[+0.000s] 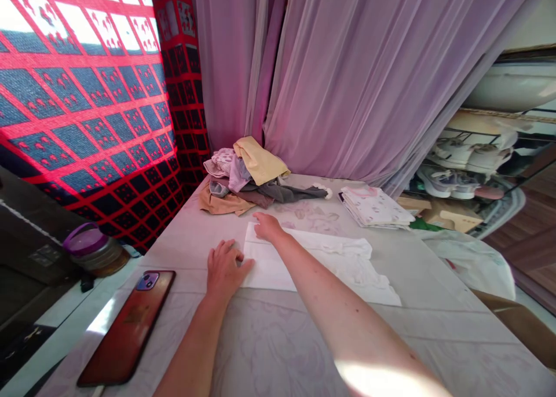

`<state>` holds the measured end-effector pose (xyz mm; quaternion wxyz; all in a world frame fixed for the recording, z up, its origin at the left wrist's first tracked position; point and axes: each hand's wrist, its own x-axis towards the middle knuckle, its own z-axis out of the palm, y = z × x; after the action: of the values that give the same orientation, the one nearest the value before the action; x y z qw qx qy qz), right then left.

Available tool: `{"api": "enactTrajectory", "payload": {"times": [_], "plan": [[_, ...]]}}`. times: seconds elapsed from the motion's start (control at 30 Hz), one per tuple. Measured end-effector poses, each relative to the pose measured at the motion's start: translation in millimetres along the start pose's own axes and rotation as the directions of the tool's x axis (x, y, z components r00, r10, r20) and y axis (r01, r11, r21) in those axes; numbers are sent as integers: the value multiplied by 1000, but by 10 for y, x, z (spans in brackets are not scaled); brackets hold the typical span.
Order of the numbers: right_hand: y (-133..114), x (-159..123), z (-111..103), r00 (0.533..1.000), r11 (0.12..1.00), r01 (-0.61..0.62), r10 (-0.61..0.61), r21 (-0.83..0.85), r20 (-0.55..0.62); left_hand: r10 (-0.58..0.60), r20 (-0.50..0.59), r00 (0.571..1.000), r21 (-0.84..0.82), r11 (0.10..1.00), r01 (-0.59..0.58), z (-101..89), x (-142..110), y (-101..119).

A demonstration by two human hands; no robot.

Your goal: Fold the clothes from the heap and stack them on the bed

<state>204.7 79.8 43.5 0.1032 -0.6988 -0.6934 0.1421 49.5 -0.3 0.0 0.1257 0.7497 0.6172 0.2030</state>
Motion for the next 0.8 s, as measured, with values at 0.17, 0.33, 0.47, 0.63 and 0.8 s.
{"api": "enactTrajectory", "payload": {"times": [0.17,0.33,0.47,0.63,0.8], "plan": [[-57,113,18,998,1000,3,-2,-8,58,82,2,997,-63,995,-82,-29,3,12],[14,29,-227,996,998,69,-69,-1,63,74,95,993,-59,996,-69,-166,8,107],[278,-131,-617,994,994,105,-105,18,6,-22,119,993,-96,995,34,-273,-45,291],[860,-391,-1163,992,988,110,-116,111,42,23,126,992,-219,976,6,-342,-126,835],[1611,-694,-1515,990,836,-123,63,534,129,164,222,961,-257,961,-105,-317,-190,1760]]}}
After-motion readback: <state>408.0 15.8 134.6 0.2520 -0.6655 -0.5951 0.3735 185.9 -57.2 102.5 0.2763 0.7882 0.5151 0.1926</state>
